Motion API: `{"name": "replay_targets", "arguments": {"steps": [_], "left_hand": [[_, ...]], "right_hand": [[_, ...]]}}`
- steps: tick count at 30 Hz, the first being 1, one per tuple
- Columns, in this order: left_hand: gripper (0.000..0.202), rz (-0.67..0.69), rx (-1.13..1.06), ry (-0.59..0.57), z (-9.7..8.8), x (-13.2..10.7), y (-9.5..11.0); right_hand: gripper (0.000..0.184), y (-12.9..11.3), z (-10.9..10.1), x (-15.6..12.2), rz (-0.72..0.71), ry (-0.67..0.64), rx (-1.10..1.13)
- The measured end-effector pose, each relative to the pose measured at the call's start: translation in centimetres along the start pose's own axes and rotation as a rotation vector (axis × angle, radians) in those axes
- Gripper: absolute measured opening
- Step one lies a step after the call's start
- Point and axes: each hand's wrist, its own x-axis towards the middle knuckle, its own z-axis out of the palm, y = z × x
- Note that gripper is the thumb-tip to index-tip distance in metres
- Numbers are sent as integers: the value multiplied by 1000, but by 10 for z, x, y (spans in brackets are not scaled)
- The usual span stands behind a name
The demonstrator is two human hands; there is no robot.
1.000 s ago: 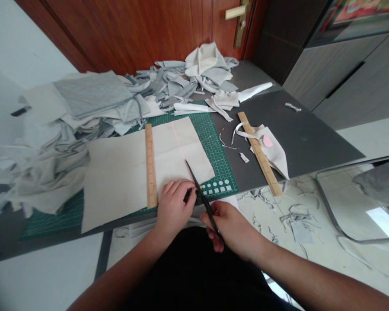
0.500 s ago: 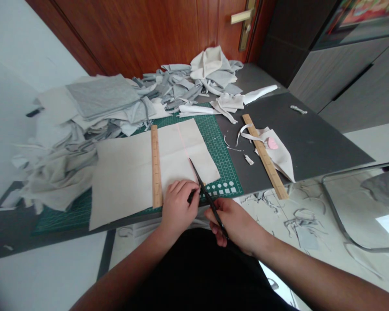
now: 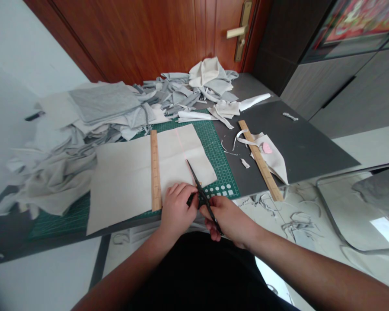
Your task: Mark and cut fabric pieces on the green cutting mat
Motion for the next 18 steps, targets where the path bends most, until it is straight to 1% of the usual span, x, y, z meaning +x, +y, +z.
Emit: {"name": "replay_targets", "arguments": {"steps": [4,8,18], "left_hand": [[12,8,0,-9,-1,0,0],[11,13,22,-13,-1,1,0],[12,7,43,-45,-1,0,-1]], "right_hand": [[18,-2,-2,2,0,8,10],[22,-6,-3,3,-14,9,21],[27,-3,8,9,-43,38,58]]}}
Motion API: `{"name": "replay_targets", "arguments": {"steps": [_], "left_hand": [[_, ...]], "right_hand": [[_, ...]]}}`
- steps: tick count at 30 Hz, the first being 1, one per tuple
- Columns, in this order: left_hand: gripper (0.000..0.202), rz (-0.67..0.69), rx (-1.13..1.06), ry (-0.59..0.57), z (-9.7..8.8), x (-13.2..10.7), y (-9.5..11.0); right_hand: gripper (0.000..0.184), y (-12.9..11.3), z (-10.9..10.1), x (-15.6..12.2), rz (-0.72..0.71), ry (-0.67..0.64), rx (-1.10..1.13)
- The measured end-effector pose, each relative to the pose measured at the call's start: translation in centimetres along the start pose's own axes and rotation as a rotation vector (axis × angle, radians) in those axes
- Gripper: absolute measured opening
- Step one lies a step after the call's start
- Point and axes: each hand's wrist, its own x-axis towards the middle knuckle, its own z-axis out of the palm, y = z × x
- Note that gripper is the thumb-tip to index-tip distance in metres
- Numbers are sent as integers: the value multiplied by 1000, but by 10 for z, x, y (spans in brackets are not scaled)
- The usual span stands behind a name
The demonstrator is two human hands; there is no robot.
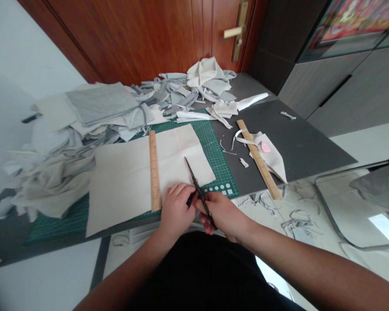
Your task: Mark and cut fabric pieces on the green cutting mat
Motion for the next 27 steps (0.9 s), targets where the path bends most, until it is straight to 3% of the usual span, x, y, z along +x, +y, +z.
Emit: {"name": "replay_targets", "arguments": {"steps": [27], "left_hand": [[9,-23,44,-46,-2,0,1]], "right_hand": [[29,-14,-2,16,-47,-11,-44]]}}
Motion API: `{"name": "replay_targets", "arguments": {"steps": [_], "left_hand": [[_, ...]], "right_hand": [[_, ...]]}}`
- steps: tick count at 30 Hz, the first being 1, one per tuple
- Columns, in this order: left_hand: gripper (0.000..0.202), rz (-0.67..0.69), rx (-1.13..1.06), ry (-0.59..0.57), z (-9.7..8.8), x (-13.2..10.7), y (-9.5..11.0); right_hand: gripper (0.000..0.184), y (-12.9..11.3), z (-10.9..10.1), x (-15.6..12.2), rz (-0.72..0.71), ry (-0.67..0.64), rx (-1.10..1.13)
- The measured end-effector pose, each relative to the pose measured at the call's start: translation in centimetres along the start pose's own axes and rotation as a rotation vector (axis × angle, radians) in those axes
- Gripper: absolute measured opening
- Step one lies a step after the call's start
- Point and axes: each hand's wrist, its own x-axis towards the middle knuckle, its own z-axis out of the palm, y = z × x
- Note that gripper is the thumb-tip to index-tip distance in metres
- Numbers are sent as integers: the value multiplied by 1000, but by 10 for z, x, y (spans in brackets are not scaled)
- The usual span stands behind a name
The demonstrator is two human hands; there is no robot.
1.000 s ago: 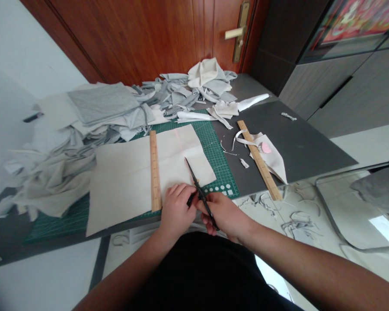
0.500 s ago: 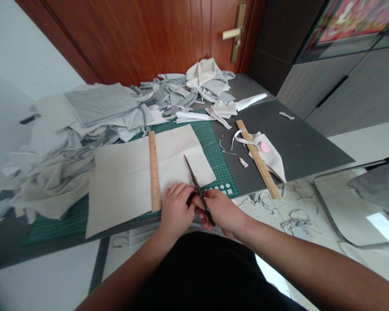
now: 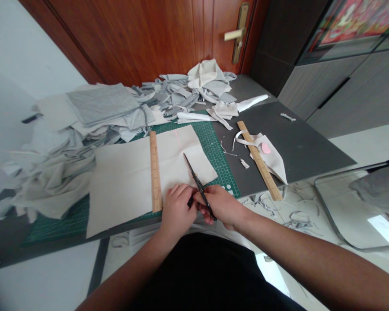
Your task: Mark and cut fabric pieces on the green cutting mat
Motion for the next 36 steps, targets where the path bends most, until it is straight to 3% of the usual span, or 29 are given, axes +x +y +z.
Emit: {"name": "replay_targets", "arguments": {"steps": [12,21,27,36], "left_hand": [[13,-14,-1,15,2,1,-1],[7,-38,-59,43,-1,-1,2],[13,-23,-105,70,0,-2,2],[6,-22,0,46,1,0,1]], "right_hand": [[33,-10,-3,1,7,-28,2],[31,0,-11,-18,60,-35,68],[31,-7,-11,-1,6,-50,18],[32,-16,-9,15,-40,-71,20]]}}
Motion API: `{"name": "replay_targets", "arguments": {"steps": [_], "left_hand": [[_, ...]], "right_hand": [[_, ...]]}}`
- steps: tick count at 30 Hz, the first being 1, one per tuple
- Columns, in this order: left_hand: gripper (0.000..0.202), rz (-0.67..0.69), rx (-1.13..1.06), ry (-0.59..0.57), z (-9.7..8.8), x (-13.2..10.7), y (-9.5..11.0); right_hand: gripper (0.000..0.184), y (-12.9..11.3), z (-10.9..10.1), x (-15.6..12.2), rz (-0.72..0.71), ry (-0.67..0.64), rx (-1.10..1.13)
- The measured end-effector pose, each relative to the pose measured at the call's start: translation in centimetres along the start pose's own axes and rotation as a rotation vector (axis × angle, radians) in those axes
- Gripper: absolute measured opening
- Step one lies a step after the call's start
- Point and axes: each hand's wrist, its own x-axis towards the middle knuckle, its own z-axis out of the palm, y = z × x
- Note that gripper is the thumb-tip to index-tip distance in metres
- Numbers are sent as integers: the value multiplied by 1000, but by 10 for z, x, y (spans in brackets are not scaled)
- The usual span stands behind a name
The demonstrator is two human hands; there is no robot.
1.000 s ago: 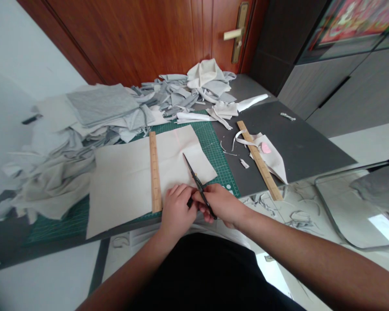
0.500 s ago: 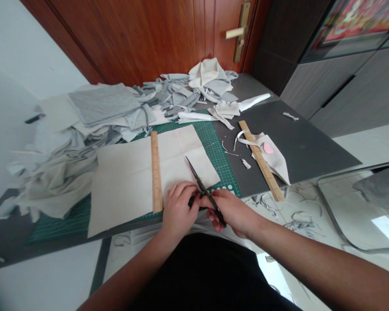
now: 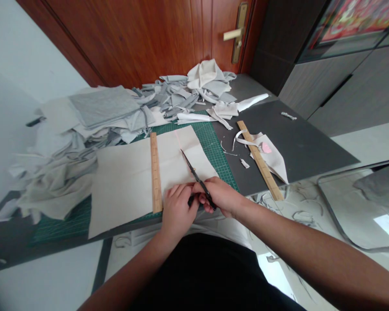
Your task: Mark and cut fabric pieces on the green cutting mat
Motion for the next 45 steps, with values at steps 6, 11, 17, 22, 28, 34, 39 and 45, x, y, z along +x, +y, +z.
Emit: {"name": "replay_targets", "arguments": {"steps": [6,11,17,22,28,34,39,45], "left_hand": [[8,-4,24,-16,-1,1,0],[8,-9,9,-25,-1,1,-1],[7,-15,-9,-36,-1,1,-1],[7,-15,-30,-28,-3,1,0],[7,-15,-38,-41,-2,2,0],[6,-10,-42,-3,0,1,-2],[6,-23,-68,-6,0,2,-2],[8,-40,-90,-22,-2,3,-2]], "right_hand": [[32,1,3,0,-18,5,-46],[29,-1,3,2,-11,14,-65],[25,-9,1,6,-4,19,-101],[28,-9,5,10,-43,-7,-85],[21,-8,4,15,-42,30,-83],[18,-9,4,22,-61,21,-47],[19,-10,5,22,-79,7,-45],[21,-10,6,22,-68,8,-31]]}}
